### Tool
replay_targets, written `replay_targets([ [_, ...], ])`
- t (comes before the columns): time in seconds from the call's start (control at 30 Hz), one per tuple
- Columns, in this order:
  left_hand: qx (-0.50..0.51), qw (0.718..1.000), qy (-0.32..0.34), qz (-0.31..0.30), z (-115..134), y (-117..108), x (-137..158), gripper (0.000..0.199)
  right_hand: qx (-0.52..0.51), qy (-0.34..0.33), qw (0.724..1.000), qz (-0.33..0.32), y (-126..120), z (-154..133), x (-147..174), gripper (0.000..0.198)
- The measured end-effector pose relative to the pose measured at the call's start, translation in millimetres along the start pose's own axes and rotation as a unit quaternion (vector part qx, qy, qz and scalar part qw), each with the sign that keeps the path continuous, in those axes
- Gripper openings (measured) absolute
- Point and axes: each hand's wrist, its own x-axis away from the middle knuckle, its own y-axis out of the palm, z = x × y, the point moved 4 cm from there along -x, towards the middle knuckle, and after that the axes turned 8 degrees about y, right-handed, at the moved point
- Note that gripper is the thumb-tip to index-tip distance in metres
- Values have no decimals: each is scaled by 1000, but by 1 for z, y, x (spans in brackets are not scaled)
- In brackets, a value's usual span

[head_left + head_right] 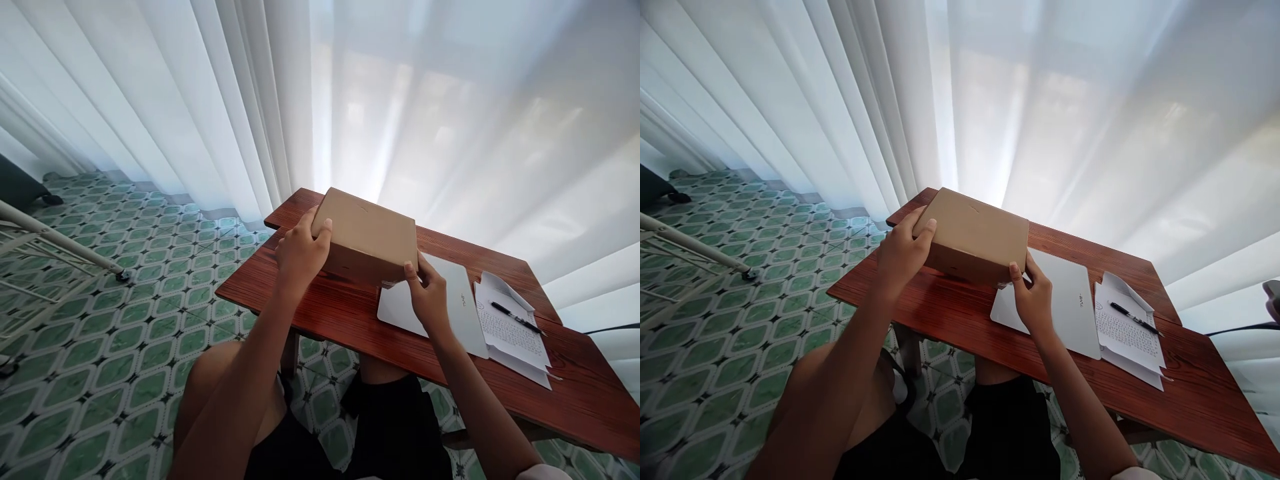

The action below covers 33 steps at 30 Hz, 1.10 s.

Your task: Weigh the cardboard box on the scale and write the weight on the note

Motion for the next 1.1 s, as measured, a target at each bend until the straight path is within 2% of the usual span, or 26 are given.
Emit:
replay_targets([
  [0.17, -14, 1000, -20, 4, -15, -5, -1, 55, -13, 8, 1000, -21, 18, 5, 0, 64],
  [0.4, -22, 1000, -21, 4, -31, -1, 0, 55, -23, 18, 999, -45, 31, 17, 3, 62],
  [0.77, -50, 998, -19, -13, -45, 12, -3, 52, 1, 33, 999, -42, 34, 33, 7, 63],
  [1.1, -59, 998, -4, -22, -47, 14, -6, 52, 9, 42, 997, -60, 34, 34, 10, 67],
])
